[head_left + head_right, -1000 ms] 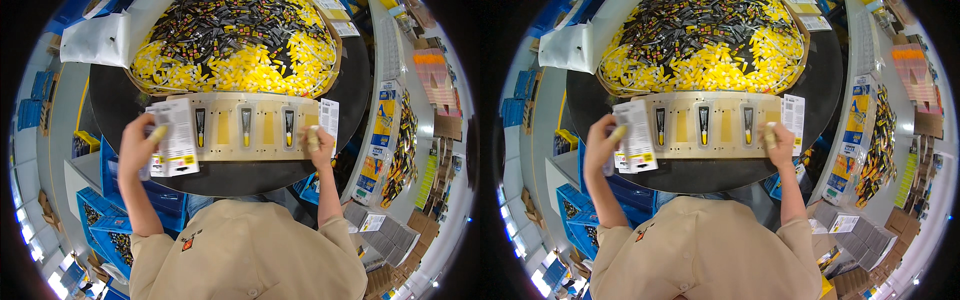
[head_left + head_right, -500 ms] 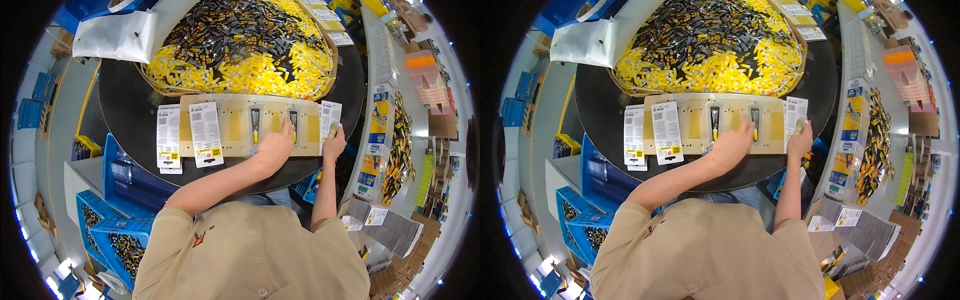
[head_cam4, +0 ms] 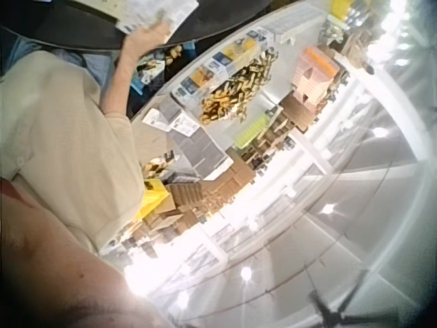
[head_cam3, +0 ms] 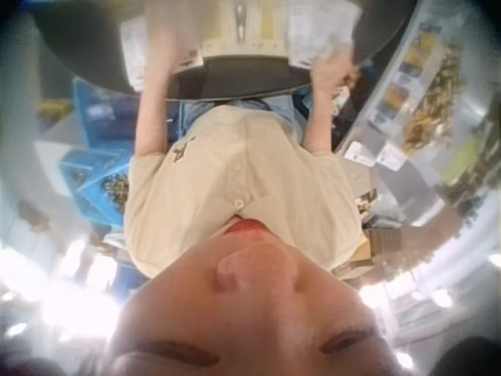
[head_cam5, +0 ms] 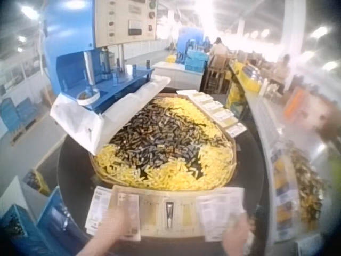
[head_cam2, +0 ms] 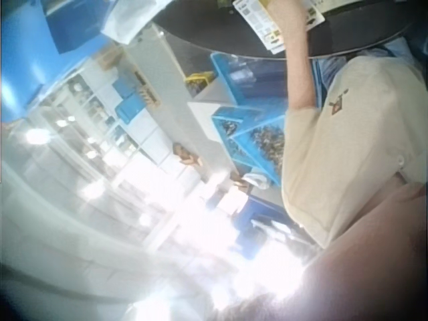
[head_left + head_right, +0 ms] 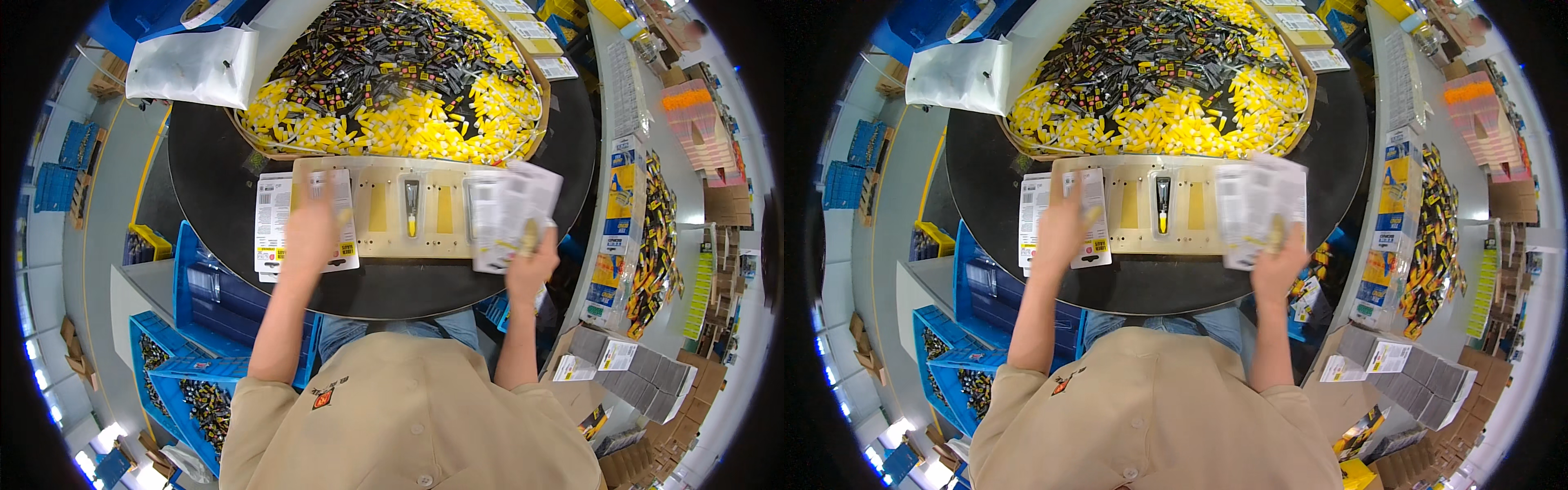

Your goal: The person repeatedly picks yellow utility knives from a large bin and places them into individual plastic sleeves on a cardboard backing. They then fold the cardboard to enclose the knives and set the completed packages aside. The process is repeated continuously throughout the clip.

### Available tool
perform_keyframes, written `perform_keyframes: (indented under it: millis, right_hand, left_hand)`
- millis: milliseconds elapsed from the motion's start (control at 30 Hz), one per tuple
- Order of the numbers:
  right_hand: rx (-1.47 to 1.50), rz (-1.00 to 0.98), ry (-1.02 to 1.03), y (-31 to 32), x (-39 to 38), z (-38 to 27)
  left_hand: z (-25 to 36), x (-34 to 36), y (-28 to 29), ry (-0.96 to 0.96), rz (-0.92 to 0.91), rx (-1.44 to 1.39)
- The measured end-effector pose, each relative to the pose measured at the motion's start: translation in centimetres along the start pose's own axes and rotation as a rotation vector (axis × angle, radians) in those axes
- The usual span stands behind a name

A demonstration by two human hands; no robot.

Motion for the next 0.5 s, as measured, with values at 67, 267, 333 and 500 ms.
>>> perform_keyframes:
  millis: [67,267,333,500]
  right_hand:
    - [-0.056,-0.059,0.093,-4.8,-2.3,-2.9]
    - [0.073,-0.218,0.004,-9.9,-2.9,-3.4]
    - [0.027,-0.201,0.043,-7.7,-1.9,-2.6]
    - [-0.744,-0.207,0.116,-9.4,-3.6,0.2]
  left_hand:
    - [-2.6,-1.2,0.3,0.04,-0.04,0.067]
    - [0.3,-1.0,-1.3,-0.161,-0.059,0.084]
    - [0.5,-0.2,-1.6,-0.182,-0.096,0.119]
    - [-1.2,1.5,-3.1,-0.079,-0.284,0.087]
Point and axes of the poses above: each hand's wrist, its own x-axis towards the middle knuckle, its own y-axis out of the back of the hand, z = x × y, the point moved 10 cm from there along x, towards the middle knuckle, and after that the axes turned 15 degrees about -y, right-handed, at the moved point
